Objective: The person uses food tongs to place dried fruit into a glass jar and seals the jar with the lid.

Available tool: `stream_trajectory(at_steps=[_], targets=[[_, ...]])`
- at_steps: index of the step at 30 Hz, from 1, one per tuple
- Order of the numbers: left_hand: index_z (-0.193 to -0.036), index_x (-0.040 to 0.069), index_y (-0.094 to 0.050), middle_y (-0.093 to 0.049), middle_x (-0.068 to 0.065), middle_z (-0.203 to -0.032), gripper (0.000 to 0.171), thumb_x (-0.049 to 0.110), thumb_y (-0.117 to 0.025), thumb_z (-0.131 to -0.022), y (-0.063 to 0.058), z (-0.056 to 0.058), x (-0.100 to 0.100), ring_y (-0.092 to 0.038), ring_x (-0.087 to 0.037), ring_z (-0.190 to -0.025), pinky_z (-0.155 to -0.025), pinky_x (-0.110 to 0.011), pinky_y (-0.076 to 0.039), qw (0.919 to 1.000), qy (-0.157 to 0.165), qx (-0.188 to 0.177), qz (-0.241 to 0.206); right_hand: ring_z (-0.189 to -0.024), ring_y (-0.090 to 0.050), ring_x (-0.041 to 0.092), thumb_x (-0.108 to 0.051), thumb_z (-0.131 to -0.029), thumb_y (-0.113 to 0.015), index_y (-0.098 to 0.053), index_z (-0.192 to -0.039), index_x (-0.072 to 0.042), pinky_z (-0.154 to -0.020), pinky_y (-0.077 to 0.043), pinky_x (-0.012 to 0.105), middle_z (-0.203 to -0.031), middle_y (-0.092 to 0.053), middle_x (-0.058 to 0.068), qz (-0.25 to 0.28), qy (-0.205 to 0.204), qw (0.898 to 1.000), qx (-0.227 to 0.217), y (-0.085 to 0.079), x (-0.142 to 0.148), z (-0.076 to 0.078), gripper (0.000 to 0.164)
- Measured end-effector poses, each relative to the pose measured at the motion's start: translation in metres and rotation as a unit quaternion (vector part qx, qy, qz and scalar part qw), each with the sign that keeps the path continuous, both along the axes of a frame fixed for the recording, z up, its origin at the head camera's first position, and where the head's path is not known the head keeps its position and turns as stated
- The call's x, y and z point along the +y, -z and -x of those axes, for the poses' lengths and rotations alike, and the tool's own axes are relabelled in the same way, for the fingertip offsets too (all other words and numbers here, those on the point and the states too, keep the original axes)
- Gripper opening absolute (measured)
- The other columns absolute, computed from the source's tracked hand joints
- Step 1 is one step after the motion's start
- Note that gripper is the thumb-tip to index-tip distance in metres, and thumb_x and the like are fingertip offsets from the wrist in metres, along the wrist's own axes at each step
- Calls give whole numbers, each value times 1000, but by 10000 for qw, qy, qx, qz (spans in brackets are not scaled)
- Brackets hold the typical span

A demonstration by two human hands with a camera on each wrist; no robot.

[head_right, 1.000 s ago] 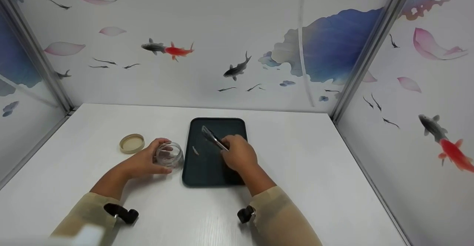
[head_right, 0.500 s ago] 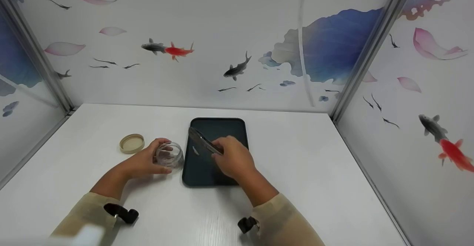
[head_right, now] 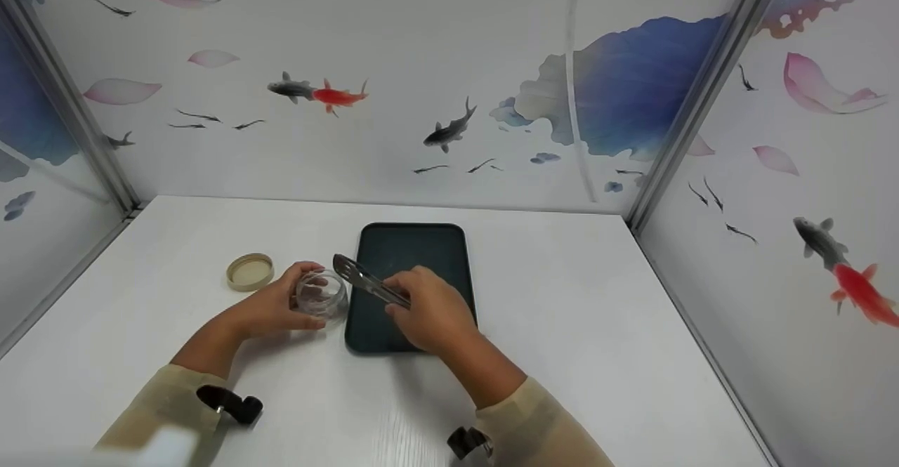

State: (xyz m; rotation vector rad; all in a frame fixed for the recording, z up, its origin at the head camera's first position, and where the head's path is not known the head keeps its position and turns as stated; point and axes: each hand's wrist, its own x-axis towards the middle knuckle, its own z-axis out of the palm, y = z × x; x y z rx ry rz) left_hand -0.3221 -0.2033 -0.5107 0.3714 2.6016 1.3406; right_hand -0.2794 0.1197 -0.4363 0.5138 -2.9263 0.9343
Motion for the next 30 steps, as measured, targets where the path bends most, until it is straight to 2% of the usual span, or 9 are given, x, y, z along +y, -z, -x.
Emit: stream_trajectory(at_steps=[7, 14, 22, 30], targets=[[-158, 34, -34, -56, -6, -154, 101, 40, -97, -78, 1, 0, -1, -56, -29, -139, -120, -54, -39, 10000, 14, 43, -1, -89, -59, 12, -28, -97, -81, -76, -126, -34, -78, -51, 35, -102, -64, -14, 19, -185, 9998, 97, 0, -8, 1, 30], [-157, 36, -34, -55, -4, -156, 100, 42, -96, -79, 1, 1, -1, -53, -28, -143, -121, -55, -38, 10000, -10, 11, 3, -89, -59, 10, -28, -97, -81, -75, -131, -29, -78, -52, 34, -103, -65, -11, -31, -429, 9988, 221, 0, -21, 7, 34], [-156, 37, -36, -57, -3, -156, 99, 38, -97, -78, 1, 1, 1, -50, -29, -148, -124, -55, -35, 9999, 52, 18, -160, -89, -59, 12, -28, -97, -81, -76, -129, -30, -78, -52, 35, -100, -64, -11, -17, -422, 9989, 181, 0, -30, 9, 32], [-154, 36, -36, -57, -3, -156, 97, 37, -97, -79, 0, 0, 0, -51, -29, -147, -123, -55, -35, 9999, 43, 24, -116, -89, -59, 12, -28, -98, -80, -76, -131, -29, -77, -51, 34, -100, -65, -11, 1, -508, 9986, 130, 2, -33, 11, 33]])
